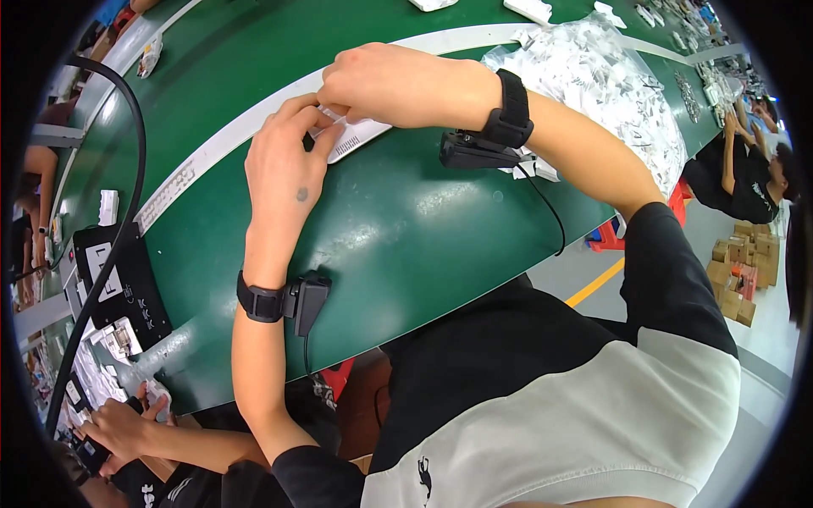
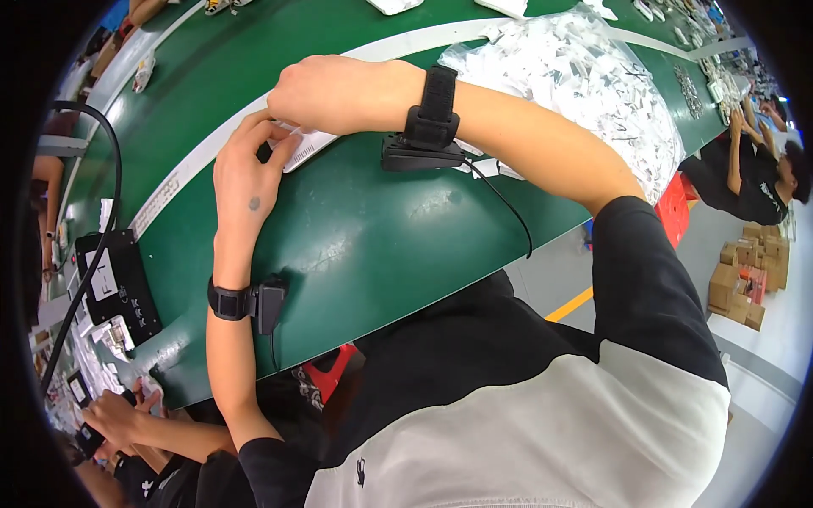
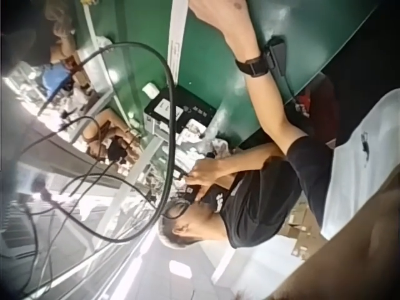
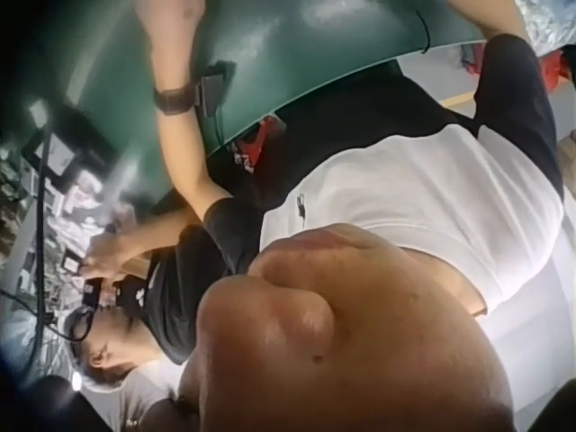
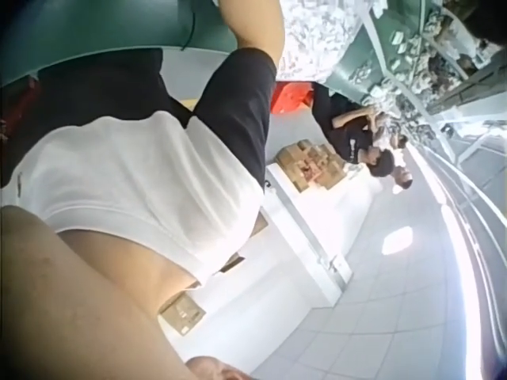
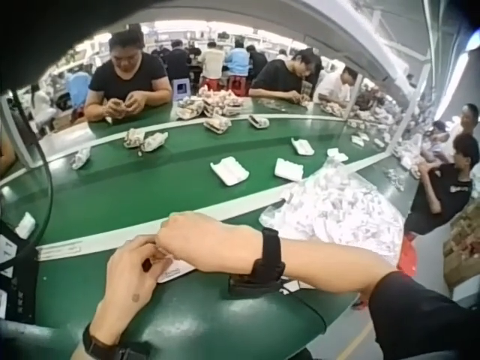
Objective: The person picks up a white plastic housing and a small white component by hand, fits the component into the housing, and places the assembled unit onto a conveyor belt. This process is repeated for additional housings and components.
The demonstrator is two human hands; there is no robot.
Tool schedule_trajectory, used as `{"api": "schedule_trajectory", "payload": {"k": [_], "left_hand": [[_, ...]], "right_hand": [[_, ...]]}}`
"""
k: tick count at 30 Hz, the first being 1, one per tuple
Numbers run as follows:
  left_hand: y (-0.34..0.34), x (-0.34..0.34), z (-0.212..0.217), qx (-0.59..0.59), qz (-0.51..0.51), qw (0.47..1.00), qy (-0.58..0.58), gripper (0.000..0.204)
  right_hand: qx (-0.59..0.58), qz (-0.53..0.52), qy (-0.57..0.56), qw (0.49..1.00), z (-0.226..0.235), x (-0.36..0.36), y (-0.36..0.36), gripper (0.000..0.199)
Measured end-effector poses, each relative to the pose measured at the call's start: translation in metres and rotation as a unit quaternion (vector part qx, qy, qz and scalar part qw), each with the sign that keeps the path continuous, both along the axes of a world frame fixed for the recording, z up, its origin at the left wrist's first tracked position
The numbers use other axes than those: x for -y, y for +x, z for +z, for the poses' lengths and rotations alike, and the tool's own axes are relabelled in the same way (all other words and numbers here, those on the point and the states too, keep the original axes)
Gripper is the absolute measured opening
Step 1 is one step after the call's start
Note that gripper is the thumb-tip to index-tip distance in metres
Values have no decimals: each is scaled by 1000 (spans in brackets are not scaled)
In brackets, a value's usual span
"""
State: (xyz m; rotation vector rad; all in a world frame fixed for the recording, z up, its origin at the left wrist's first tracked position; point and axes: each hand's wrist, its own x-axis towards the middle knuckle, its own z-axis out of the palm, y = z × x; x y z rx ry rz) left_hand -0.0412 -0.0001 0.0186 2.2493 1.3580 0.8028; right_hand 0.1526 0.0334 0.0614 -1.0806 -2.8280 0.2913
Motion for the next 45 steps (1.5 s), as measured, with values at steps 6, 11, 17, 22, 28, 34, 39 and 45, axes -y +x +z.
{"api": "schedule_trajectory", "payload": {"k": [6, 11, 17, 22, 28, 34, 39, 45], "left_hand": [[-24, -21, -15, 138, -52, 988, -33, 18], [-52, -53, -25, 204, 75, 976, 12, 25], [-165, -87, -22, -286, 240, 875, 307, 21], [-223, -104, -31, -518, 379, 750, 160, 28], [-263, -129, -47, -352, 412, 831, 127, 21], [-226, -115, -30, -248, 353, 886, 170, 20], [-73, -59, 6, -46, 147, 986, 66, 19], [-3, 13, 26, -45, -48, 994, 87, 23]], "right_hand": [[31, 11, 65, 997, -11, -5, 4, 14], [-20, -95, 219, 971, -5, -47, 44, 14], [-27, -202, 137, 969, 50, -10, 94, 15], [-14, -167, -6, 986, 17, 35, 140, 23], [-28, -160, 31, 986, -7, 63, 127, 23], [3, -186, -55, 981, -13, 71, 121, 21], [-85, -174, -31, 981, -16, 67, 120, 19], [-89, -122, -6, 988, -25, 57, 107, 11]]}}
